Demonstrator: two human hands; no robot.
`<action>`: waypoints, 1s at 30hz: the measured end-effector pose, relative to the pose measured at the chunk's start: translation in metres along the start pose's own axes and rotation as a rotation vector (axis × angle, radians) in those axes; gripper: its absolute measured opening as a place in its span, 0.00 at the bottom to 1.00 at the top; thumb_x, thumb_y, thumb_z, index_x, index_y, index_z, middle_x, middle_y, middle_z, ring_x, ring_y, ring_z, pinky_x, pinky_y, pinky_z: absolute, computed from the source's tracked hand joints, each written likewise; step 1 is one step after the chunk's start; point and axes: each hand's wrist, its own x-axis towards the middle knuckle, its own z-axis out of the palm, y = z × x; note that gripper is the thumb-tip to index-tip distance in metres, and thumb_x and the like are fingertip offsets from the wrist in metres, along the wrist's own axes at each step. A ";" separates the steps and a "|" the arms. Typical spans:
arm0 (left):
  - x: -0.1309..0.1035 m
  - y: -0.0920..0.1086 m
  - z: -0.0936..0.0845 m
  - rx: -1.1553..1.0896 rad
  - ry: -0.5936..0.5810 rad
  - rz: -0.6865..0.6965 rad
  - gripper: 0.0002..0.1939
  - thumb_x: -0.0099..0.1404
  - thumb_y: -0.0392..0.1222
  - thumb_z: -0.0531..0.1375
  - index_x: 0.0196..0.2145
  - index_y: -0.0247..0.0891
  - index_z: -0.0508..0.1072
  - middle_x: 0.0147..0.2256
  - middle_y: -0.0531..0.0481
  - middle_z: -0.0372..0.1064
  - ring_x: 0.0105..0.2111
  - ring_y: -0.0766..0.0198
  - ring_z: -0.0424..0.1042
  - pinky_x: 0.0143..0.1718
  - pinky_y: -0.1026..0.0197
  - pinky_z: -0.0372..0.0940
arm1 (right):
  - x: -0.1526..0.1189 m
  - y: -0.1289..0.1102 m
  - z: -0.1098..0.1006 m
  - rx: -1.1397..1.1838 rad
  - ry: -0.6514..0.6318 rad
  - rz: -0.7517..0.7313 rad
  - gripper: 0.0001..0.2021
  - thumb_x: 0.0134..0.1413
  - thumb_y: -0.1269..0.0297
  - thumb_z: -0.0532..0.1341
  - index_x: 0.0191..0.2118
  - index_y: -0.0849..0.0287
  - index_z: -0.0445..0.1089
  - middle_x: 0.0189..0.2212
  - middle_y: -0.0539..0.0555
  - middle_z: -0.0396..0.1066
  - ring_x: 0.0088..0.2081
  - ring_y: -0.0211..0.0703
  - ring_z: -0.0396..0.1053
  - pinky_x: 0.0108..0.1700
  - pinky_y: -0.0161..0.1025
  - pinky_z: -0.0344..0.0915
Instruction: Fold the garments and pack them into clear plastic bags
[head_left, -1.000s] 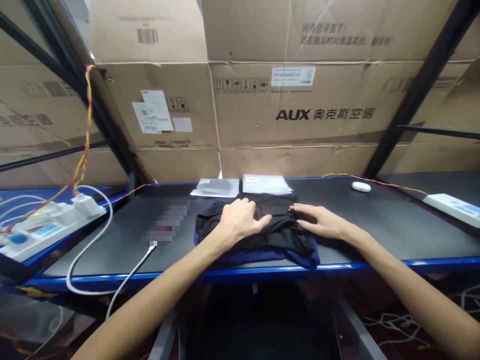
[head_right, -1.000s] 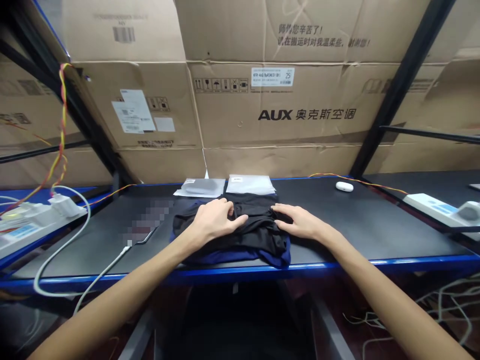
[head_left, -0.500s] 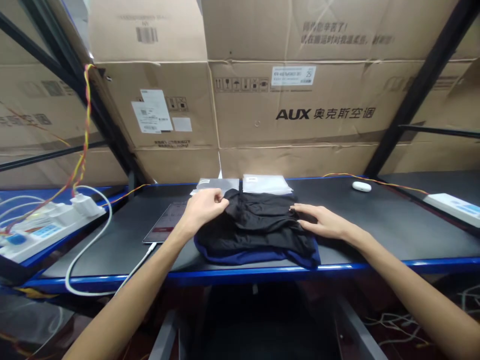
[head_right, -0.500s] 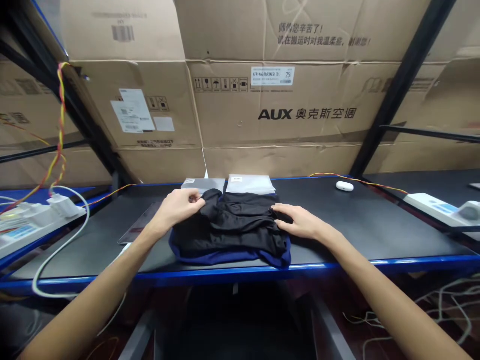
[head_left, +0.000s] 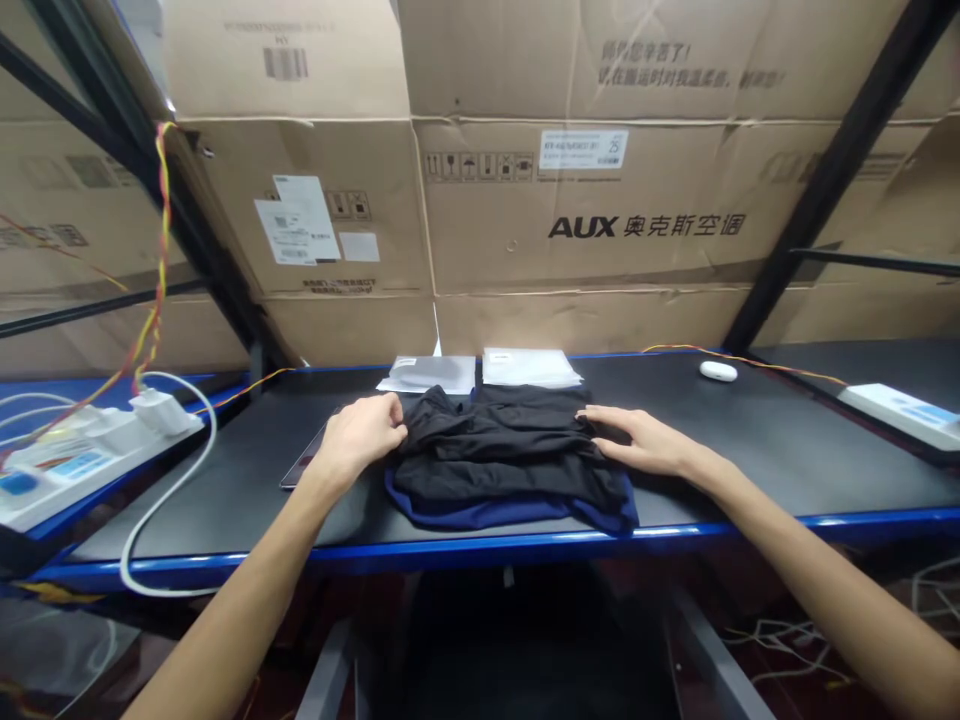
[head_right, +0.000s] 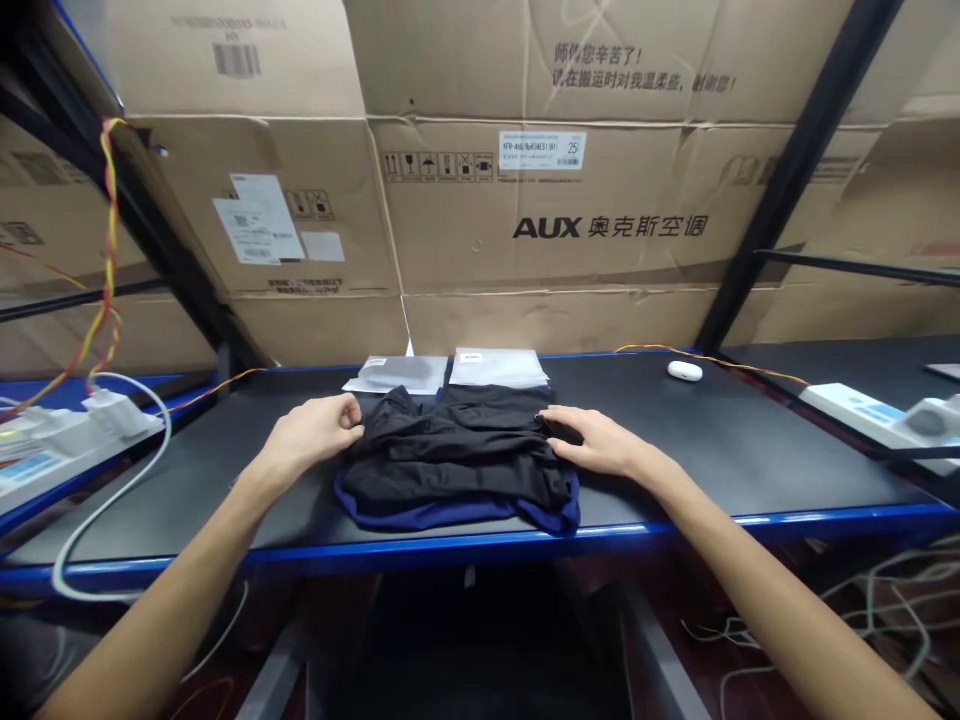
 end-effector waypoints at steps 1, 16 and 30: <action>0.000 0.002 -0.001 -0.030 0.077 0.042 0.07 0.58 0.42 0.58 0.35 0.43 0.71 0.39 0.48 0.75 0.38 0.53 0.73 0.36 0.58 0.63 | 0.000 -0.001 0.000 0.003 0.000 -0.006 0.24 0.58 0.57 0.58 0.60 0.56 0.68 0.58 0.58 0.70 0.58 0.56 0.67 0.61 0.54 0.63; 0.004 0.019 0.003 -0.415 -0.050 0.542 0.14 0.64 0.50 0.58 0.39 0.39 0.78 0.38 0.48 0.77 0.38 0.57 0.74 0.42 0.58 0.67 | 0.004 -0.030 0.005 0.025 0.176 -0.168 0.08 0.59 0.58 0.61 0.38 0.51 0.77 0.50 0.56 0.75 0.53 0.52 0.71 0.54 0.50 0.69; -0.016 -0.003 -0.017 -0.732 -0.127 0.634 0.06 0.60 0.44 0.62 0.31 0.38 0.73 0.41 0.46 0.76 0.44 0.57 0.74 0.51 0.56 0.66 | -0.019 -0.061 -0.013 0.158 0.200 -0.196 0.06 0.54 0.71 0.58 0.35 0.53 0.69 0.41 0.54 0.75 0.45 0.48 0.72 0.48 0.45 0.70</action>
